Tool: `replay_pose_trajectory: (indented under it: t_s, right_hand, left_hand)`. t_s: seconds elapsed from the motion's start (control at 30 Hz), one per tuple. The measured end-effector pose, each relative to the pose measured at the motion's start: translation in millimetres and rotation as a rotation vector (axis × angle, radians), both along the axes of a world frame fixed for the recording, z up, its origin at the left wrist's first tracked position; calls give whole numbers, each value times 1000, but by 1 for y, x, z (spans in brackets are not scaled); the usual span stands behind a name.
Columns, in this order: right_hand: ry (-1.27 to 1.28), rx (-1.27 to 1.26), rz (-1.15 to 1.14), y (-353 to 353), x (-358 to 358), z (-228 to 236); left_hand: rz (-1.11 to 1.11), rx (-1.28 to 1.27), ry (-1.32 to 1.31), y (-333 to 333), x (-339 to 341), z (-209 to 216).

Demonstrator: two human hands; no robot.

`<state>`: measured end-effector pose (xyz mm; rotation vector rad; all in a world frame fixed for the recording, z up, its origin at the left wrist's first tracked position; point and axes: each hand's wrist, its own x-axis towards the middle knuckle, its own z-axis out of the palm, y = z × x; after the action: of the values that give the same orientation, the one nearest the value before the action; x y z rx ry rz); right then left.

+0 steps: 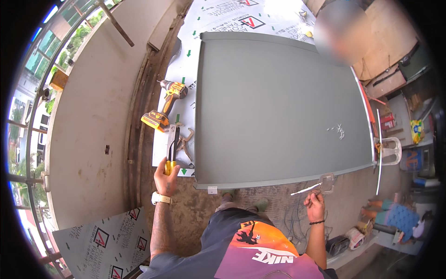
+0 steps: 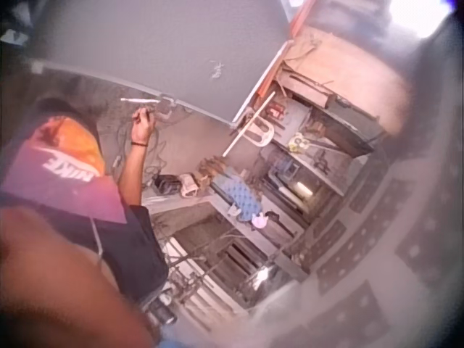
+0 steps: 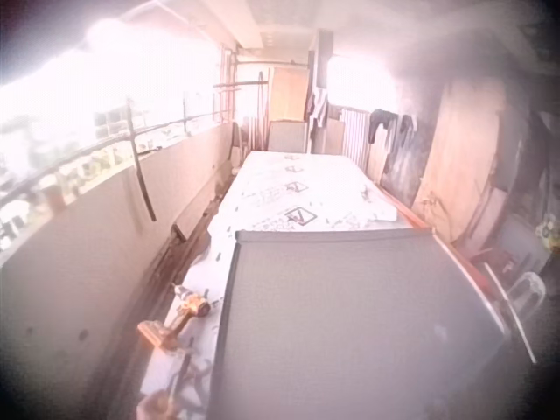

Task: The person gathers small metal parts from a container and walks to a workbench. They then use a tool to manipulate the parts on a large grey panel.

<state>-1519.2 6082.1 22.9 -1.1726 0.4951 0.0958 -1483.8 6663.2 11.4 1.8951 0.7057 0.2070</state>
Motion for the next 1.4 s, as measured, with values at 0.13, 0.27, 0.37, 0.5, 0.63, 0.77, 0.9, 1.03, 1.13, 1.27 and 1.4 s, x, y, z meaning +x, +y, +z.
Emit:
replay_pose_trajectory:
  t_s: [0.13,0.27,0.37,0.5,0.63,0.77,0.9,1.03,1.13,1.27,1.4]
  right_hand:
    - [-20,-117,128,16,6,0]
    - [31,-30,102,40,16,16]
    - [-89,-31,217,39,24,16]
    - [-165,61,231,59,36,16]
    - [-215,336,313,87,52,24]
    - [-119,175,371,132,76,57]
    - [-240,-310,642,186,103,71]
    - [-592,-922,494,222,98,95]
    - [-601,-995,450,197,93,94]
    - [-192,-453,491,145,64,53]
    - [-38,-582,410,114,26,17]
  left_hand:
    - [-78,123,23,15,1,0]
    - [-158,307,69,33,13,-5]
    - [-205,421,20,35,22,-24]
    - [-211,515,8,23,22,-33]
    - [-66,884,11,9,24,-32]
    - [-327,353,-207,-55,45,25]
    - [-586,-827,-136,-147,53,66]
    - [-423,-1254,-212,-181,62,73]
    - [-316,-1136,-144,-169,66,64]
    - [-370,-474,-158,-113,70,67]
    - [-384,396,-347,-10,94,52]
